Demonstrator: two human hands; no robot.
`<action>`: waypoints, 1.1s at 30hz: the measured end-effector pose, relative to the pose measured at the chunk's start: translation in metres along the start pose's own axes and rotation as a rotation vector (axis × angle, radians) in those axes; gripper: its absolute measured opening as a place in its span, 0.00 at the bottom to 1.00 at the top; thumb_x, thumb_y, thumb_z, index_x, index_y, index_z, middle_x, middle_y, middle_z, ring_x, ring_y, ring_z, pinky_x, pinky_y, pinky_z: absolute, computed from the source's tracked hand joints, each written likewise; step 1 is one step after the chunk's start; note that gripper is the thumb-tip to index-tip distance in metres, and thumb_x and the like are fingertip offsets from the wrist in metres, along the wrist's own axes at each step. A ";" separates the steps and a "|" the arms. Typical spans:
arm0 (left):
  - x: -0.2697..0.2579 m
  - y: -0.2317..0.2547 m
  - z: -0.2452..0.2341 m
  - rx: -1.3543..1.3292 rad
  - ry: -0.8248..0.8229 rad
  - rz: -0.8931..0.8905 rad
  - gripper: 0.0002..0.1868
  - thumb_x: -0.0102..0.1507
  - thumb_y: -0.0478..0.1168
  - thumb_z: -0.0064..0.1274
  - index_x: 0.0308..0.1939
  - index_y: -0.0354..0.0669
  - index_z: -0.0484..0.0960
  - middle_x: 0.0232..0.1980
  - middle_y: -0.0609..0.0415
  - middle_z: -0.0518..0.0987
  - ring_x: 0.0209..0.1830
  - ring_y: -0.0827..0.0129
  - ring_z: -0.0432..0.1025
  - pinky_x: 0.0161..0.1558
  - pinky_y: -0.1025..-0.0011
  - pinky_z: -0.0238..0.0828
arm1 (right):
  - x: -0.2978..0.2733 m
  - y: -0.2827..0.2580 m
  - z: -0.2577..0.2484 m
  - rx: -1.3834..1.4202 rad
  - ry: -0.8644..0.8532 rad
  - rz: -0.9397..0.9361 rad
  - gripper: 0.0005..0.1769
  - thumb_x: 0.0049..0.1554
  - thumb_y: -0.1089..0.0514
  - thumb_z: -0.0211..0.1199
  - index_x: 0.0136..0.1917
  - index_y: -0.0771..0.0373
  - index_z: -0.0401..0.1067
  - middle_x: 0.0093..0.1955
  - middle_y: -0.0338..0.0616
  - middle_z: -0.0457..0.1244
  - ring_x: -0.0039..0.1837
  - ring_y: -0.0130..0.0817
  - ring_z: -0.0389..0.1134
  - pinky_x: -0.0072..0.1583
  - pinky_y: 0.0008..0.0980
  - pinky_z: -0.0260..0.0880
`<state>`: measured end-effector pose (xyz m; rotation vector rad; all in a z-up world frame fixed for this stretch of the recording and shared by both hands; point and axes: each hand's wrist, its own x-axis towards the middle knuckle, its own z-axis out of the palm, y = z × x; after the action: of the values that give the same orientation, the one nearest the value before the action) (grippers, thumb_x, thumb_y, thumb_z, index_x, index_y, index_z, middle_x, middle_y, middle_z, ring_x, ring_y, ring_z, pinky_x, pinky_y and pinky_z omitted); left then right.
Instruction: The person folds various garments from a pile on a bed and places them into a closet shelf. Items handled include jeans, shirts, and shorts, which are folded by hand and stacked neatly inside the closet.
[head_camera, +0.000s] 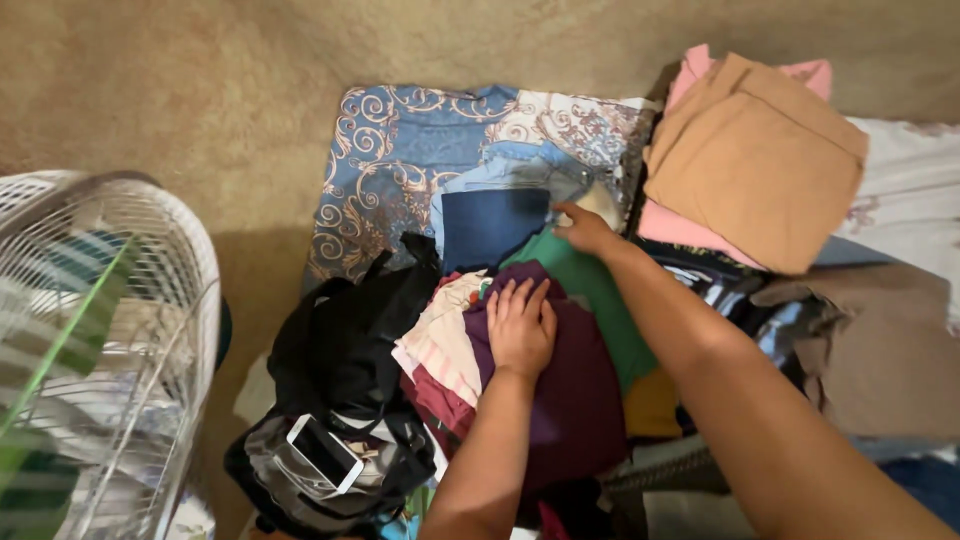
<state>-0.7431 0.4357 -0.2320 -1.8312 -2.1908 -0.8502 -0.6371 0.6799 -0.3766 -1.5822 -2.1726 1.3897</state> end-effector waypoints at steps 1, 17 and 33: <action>0.000 0.001 0.000 0.005 0.000 -0.007 0.18 0.64 0.49 0.47 0.57 0.68 0.83 0.56 0.63 0.80 0.64 0.63 0.72 0.68 0.54 0.62 | 0.007 0.003 0.005 -0.001 -0.008 -0.003 0.35 0.54 0.39 0.65 0.73 0.37 0.66 0.74 0.40 0.62 0.75 0.44 0.61 0.74 0.47 0.60; -0.001 0.010 -0.009 -0.065 0.009 -0.025 0.19 0.64 0.45 0.48 0.58 0.62 0.83 0.57 0.58 0.80 0.65 0.57 0.71 0.69 0.52 0.58 | 0.075 0.020 0.056 0.915 -0.006 0.562 0.63 0.41 0.38 0.87 0.78 0.63 0.58 0.72 0.59 0.61 0.70 0.54 0.64 0.65 0.51 0.62; -0.007 0.005 0.010 -0.053 0.029 -0.019 0.18 0.64 0.46 0.49 0.58 0.64 0.83 0.57 0.61 0.80 0.64 0.60 0.72 0.70 0.52 0.59 | 0.051 -0.094 0.011 0.458 0.186 0.208 0.32 0.32 0.59 0.82 0.52 0.69 0.79 0.44 0.55 0.71 0.50 0.49 0.75 0.47 0.45 0.75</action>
<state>-0.7343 0.4358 -0.2419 -1.8125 -2.1913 -0.9411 -0.7316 0.7115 -0.3354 -1.7002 -1.4833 1.5780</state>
